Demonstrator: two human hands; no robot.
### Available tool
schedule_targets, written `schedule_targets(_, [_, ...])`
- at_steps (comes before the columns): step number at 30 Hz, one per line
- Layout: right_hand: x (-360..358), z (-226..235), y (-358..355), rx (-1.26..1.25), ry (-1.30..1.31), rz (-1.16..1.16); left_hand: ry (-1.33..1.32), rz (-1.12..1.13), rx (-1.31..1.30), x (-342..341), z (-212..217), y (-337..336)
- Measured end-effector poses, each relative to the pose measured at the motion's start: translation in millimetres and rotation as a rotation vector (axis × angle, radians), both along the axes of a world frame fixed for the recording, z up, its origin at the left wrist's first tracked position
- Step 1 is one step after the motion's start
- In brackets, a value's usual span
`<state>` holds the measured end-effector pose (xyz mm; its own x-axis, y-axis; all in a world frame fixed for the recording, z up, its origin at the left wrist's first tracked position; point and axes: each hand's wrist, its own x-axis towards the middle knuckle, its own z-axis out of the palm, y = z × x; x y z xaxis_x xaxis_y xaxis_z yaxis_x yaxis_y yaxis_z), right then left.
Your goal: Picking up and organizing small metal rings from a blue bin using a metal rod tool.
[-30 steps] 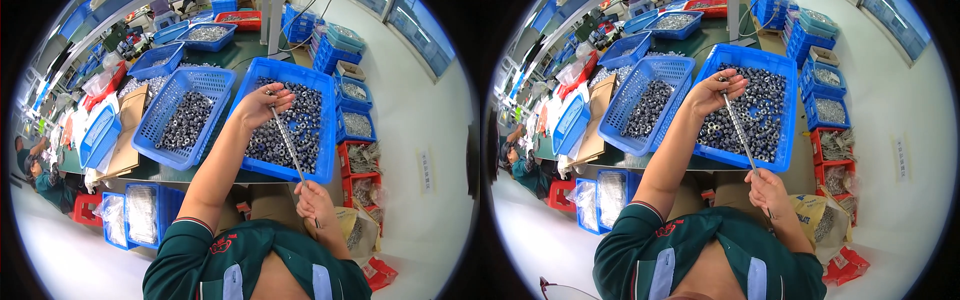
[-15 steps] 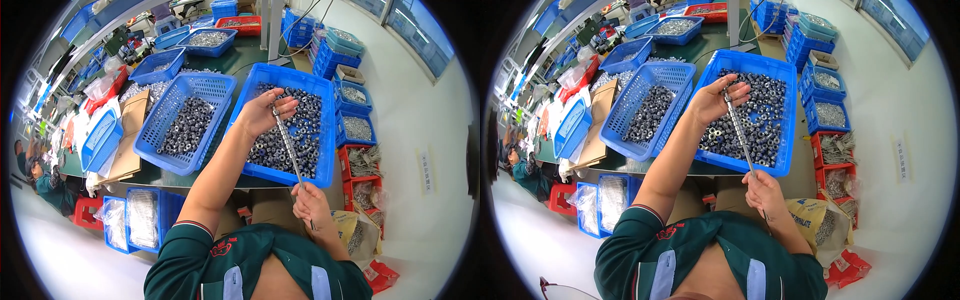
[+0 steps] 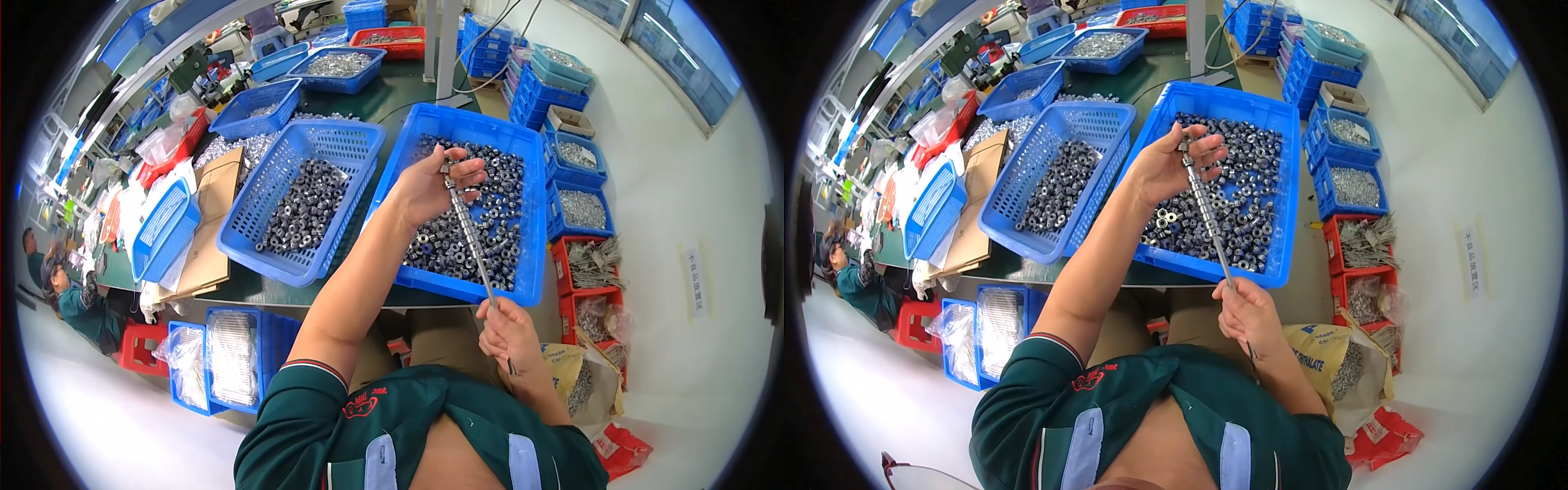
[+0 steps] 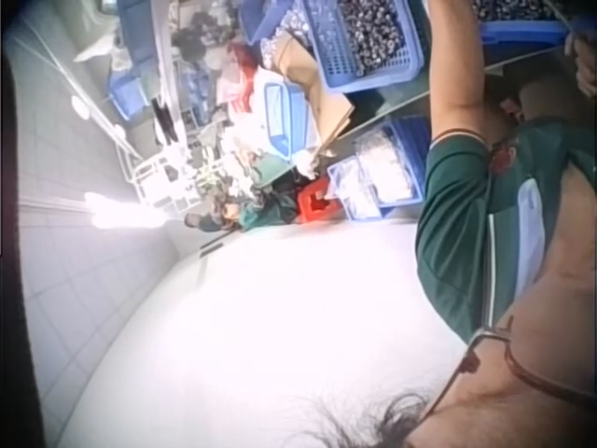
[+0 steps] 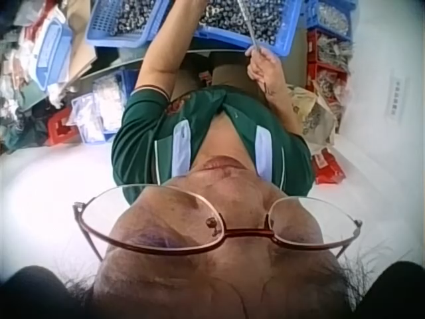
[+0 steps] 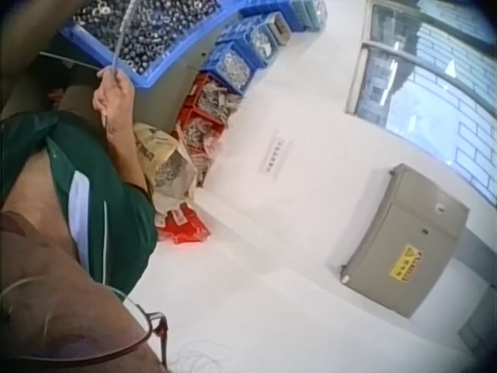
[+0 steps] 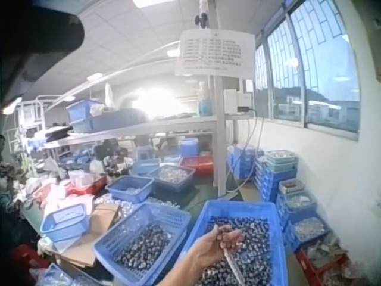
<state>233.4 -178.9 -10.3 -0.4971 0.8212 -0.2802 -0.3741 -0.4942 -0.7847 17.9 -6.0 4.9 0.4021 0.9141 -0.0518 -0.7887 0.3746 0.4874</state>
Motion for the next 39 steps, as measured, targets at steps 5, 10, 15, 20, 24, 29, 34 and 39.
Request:
schedule_targets(5, [-2,1,1,0.001,0.001,0.005,0.034,-0.029,0.029,-3,-5,1])
schedule_targets(10, [-4,-6,-1,0.064,-0.026,-0.060,-0.058,-0.057,0.007,1,-12,5])
schedule_targets(15, [0,2,2,0.028,-0.015,-0.059,-0.062,-0.019,0.070,4,-6,3])
schedule_targets(20, [-2,0,5,0.000,-0.052,-0.067,-0.055,0.042,-0.161,10,-6,2])
schedule_targets(24, [-3,3,7,-0.010,-0.011,-0.049,-0.086,0.108,-0.175,3,-8,8])
schedule_targets(29, [2,8,4,-0.015,-0.021,-0.032,0.035,0.211,-0.100,-2,-1,5])
schedule_targets(34, [4,9,-3,-0.049,0.000,0.011,0.063,0.254,0.013,-5,-1,4])
schedule_targets(39, [5,11,-8,-0.065,-0.024,0.045,0.183,0.276,0.083,-7,7,-1])
